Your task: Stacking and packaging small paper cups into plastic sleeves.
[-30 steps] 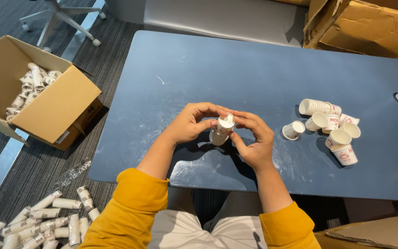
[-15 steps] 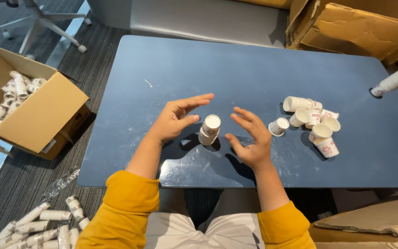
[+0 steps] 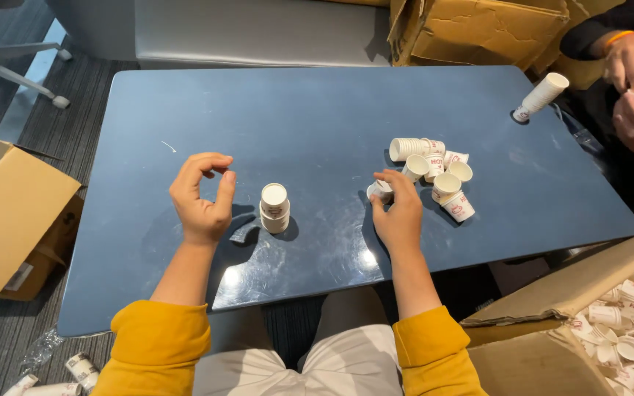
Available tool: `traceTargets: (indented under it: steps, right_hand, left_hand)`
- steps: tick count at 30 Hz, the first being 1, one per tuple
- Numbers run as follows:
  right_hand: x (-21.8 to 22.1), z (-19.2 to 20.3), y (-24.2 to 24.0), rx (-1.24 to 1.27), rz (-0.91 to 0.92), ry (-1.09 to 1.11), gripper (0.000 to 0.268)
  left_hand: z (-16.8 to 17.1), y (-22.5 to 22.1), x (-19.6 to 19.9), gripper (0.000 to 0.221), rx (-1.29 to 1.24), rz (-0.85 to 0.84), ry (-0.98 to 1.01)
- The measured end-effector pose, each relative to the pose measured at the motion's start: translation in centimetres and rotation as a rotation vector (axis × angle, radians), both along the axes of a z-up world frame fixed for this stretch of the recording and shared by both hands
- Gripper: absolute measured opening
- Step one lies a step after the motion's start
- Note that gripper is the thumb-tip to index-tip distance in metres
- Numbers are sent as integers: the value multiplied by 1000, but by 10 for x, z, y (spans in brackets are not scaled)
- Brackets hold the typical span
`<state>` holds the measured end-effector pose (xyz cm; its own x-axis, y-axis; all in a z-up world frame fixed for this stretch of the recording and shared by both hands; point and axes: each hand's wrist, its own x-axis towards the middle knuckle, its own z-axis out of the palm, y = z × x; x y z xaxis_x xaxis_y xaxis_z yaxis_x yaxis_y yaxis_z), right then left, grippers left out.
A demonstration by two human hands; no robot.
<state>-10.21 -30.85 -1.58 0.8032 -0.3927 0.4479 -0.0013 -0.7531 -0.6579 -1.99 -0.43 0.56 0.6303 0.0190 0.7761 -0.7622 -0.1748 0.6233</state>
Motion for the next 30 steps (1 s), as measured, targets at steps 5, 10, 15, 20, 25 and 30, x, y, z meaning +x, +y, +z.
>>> traceTargets:
  steps: [5, 10, 15, 20, 25, 30]
  right_hand:
    - [1, -1, 1, 541, 266, -331, 48]
    - [6, 26, 42, 702, 454, -420, 36]
    - [14, 51, 92, 654, 575, -349, 35]
    - [23, 42, 106, 672, 803, -305, 23]
    - [21, 41, 114, 720, 740, -269, 28]
    - [20, 41, 117, 672, 711, -278, 21]
  left_hand:
    - [3, -5, -20, 13, -32, 154, -106]
    - [47, -20, -61, 19, 128, -23, -79]
    - [56, -21, -58, 26, 106, -256, 111]
    - [36, -15, -43, 28, -51, -269, 207]
    - [29, -10, -42, 34, -146, -347, 345]
    - [27, -8, -40, 38, -148, -379, 354]
